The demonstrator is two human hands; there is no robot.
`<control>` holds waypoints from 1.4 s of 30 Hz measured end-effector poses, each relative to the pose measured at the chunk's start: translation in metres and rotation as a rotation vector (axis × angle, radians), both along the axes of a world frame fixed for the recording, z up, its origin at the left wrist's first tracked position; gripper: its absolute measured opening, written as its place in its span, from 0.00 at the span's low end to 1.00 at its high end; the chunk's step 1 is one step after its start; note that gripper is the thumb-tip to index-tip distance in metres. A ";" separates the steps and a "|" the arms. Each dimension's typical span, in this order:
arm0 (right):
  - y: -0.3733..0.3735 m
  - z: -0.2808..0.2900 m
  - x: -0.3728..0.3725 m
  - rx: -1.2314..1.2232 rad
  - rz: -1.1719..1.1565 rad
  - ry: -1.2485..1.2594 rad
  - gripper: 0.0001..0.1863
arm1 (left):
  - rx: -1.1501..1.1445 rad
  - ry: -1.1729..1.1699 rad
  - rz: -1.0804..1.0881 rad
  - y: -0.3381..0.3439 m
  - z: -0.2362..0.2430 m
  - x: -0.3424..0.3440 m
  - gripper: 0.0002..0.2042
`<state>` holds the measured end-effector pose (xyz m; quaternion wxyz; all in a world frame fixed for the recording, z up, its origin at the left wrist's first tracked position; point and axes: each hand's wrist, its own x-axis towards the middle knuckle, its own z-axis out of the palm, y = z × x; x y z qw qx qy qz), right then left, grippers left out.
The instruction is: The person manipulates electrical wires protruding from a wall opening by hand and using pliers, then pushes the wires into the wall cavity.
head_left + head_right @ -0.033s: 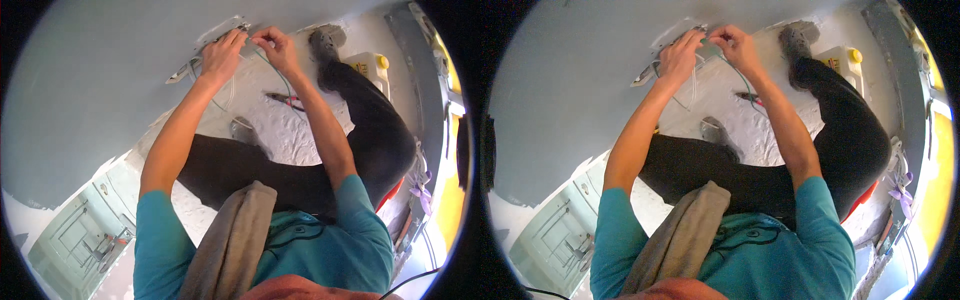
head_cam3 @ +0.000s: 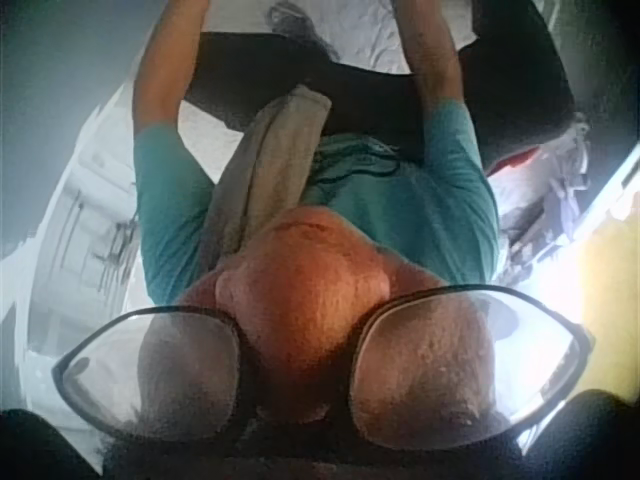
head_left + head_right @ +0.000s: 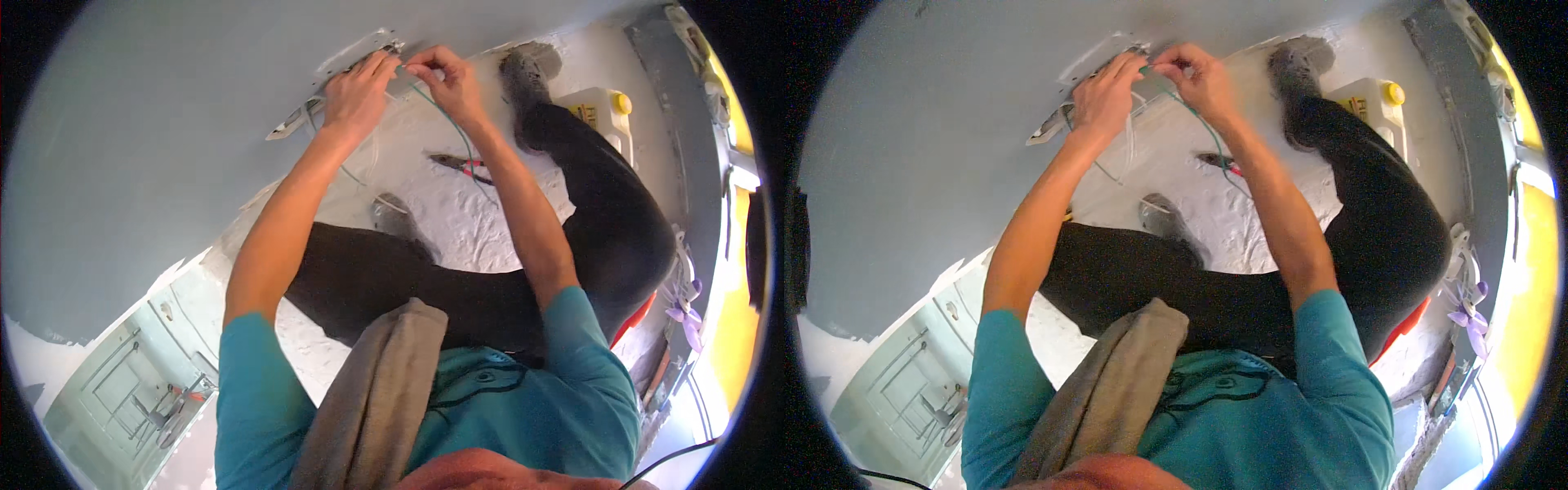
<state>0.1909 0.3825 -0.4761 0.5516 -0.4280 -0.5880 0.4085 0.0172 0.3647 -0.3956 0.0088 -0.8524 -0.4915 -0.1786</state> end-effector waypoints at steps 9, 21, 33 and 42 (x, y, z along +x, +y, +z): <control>-0.006 -0.009 -0.010 0.066 -0.019 0.051 0.04 | -0.056 -0.052 0.034 0.001 -0.002 0.000 0.09; -0.043 -0.002 -0.047 0.064 -0.314 0.299 0.05 | -0.053 -0.096 0.045 0.002 0.001 0.004 0.10; -0.048 0.017 -0.043 0.077 -0.397 0.092 0.06 | -0.060 -0.094 0.033 0.001 0.005 0.004 0.11; -0.051 0.009 -0.043 0.011 -0.378 0.103 0.06 | -0.173 -0.181 0.064 0.000 0.010 0.000 0.13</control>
